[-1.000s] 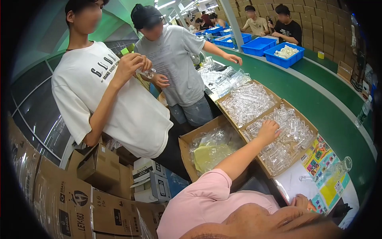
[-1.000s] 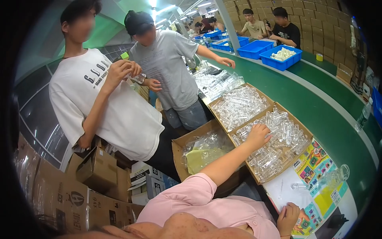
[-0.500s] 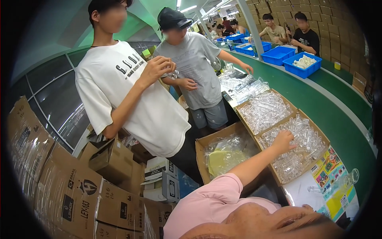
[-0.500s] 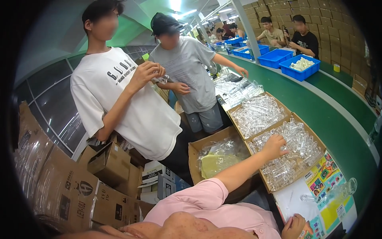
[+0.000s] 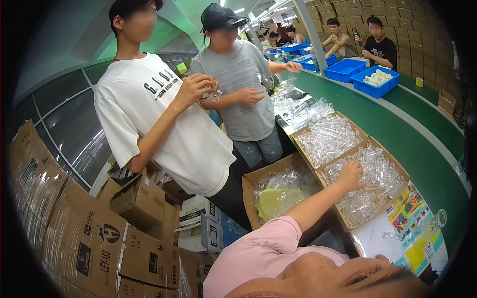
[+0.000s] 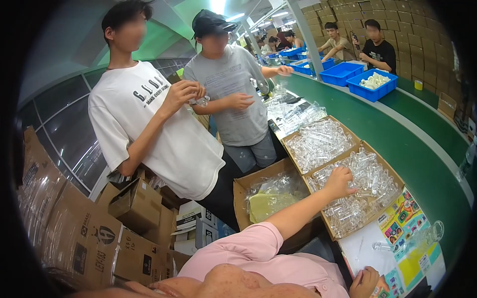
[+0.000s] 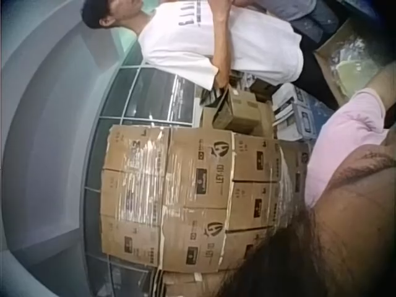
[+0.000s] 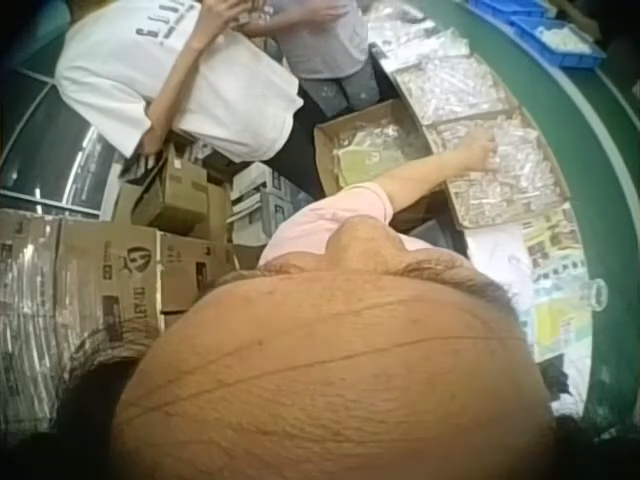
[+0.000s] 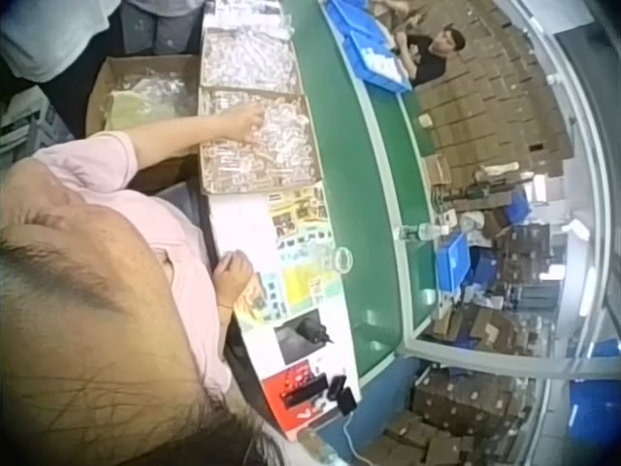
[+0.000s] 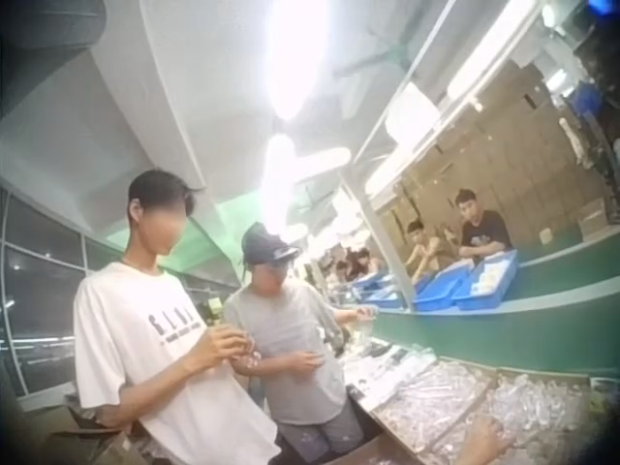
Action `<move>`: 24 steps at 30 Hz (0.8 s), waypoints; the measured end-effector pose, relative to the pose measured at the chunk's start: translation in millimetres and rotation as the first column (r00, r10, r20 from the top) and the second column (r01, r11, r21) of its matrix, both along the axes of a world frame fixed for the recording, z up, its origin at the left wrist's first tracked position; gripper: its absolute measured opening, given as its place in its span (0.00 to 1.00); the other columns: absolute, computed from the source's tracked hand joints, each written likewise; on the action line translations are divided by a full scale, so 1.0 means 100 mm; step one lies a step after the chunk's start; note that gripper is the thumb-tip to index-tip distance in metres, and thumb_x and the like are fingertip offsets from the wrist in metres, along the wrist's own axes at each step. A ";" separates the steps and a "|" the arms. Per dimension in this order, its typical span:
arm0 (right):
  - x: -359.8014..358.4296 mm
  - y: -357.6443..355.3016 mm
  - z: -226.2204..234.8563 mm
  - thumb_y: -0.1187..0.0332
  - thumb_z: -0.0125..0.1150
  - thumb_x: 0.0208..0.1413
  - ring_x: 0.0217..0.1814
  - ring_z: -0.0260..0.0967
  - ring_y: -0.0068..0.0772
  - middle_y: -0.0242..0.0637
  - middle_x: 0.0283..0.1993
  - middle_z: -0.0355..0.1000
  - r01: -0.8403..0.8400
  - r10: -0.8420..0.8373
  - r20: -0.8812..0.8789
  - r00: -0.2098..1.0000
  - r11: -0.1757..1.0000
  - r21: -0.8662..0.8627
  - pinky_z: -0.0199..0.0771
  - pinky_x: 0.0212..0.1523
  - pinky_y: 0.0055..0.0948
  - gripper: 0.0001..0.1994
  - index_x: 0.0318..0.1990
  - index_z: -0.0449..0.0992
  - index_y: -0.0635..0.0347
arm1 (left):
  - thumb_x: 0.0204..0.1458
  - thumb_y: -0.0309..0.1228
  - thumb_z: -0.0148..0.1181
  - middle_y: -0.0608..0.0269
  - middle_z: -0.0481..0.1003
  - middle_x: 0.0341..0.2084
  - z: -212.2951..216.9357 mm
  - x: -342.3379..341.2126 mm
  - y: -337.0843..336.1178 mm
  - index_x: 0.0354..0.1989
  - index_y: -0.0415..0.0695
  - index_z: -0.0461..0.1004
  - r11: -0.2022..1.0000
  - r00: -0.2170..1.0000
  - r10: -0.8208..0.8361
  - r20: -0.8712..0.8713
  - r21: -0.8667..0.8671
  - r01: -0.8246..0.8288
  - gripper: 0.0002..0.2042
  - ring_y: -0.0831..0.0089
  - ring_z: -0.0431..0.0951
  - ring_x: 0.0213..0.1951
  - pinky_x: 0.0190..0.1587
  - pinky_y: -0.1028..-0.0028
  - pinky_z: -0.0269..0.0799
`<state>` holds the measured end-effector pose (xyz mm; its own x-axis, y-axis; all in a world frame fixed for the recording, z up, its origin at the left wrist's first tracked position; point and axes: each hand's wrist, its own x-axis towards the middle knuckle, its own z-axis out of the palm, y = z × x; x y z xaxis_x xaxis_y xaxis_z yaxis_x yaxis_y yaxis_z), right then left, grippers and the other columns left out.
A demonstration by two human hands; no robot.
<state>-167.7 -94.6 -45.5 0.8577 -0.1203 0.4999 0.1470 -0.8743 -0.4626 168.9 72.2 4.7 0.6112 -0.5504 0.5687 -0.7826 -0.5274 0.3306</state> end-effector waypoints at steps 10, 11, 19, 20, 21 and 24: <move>0.03 0.06 0.03 0.77 0.57 0.45 0.40 0.64 0.50 0.47 0.37 0.69 0.071 -0.076 0.052 0.996 0.993 0.090 0.63 0.43 0.42 0.06 0.32 0.69 0.64 | 0.31 0.34 0.71 0.55 0.72 0.31 0.01 0.14 -0.08 0.19 0.41 0.70 0.962 0.968 -0.125 0.217 -0.213 0.172 0.14 0.57 0.70 0.37 0.44 0.62 0.64; 0.06 0.11 0.08 0.77 0.57 0.45 0.40 0.64 0.49 0.46 0.37 0.69 0.071 -0.076 0.041 0.996 0.991 0.113 0.63 0.42 0.41 0.05 0.31 0.69 0.64 | 0.32 0.34 0.70 0.56 0.71 0.31 0.06 0.13 -0.03 0.20 0.42 0.70 0.967 0.968 -0.112 0.226 -0.200 0.158 0.14 0.57 0.70 0.37 0.43 0.62 0.64; 0.01 0.11 0.18 0.76 0.58 0.45 0.38 0.65 0.46 0.42 0.36 0.69 0.093 -0.097 0.042 0.994 0.991 0.097 0.64 0.41 0.38 0.04 0.30 0.70 0.61 | 0.35 0.32 0.69 0.60 0.71 0.30 0.13 0.01 -0.08 0.25 0.44 0.69 0.960 0.963 -0.136 0.234 -0.208 0.186 0.13 0.60 0.68 0.37 0.44 0.64 0.63; 0.01 0.12 0.19 0.76 0.58 0.45 0.38 0.65 0.46 0.42 0.36 0.69 0.108 -0.112 0.040 0.993 0.990 0.096 0.64 0.41 0.38 0.04 0.30 0.70 0.61 | 0.36 0.32 0.69 0.60 0.71 0.30 0.13 0.02 -0.07 0.25 0.44 0.69 0.959 0.959 -0.135 0.250 -0.210 0.190 0.13 0.60 0.68 0.37 0.44 0.63 0.63; 0.01 0.13 0.20 0.76 0.58 0.45 0.38 0.65 0.45 0.41 0.36 0.69 0.103 -0.108 0.042 0.993 0.989 0.104 0.64 0.41 0.38 0.04 0.30 0.70 0.61 | 0.36 0.32 0.69 0.60 0.71 0.30 0.14 0.01 -0.06 0.25 0.44 0.69 0.959 0.956 -0.131 0.264 -0.211 0.190 0.13 0.60 0.68 0.37 0.44 0.63 0.63; 0.02 0.11 0.20 0.76 0.58 0.45 0.38 0.65 0.45 0.41 0.36 0.70 0.112 -0.118 0.040 0.992 0.987 0.114 0.64 0.41 0.38 0.04 0.29 0.70 0.61 | 0.38 0.32 0.68 0.60 0.71 0.30 0.14 0.02 -0.09 0.27 0.44 0.69 0.958 0.957 -0.137 0.254 -0.211 0.193 0.13 0.59 0.69 0.38 0.46 0.63 0.62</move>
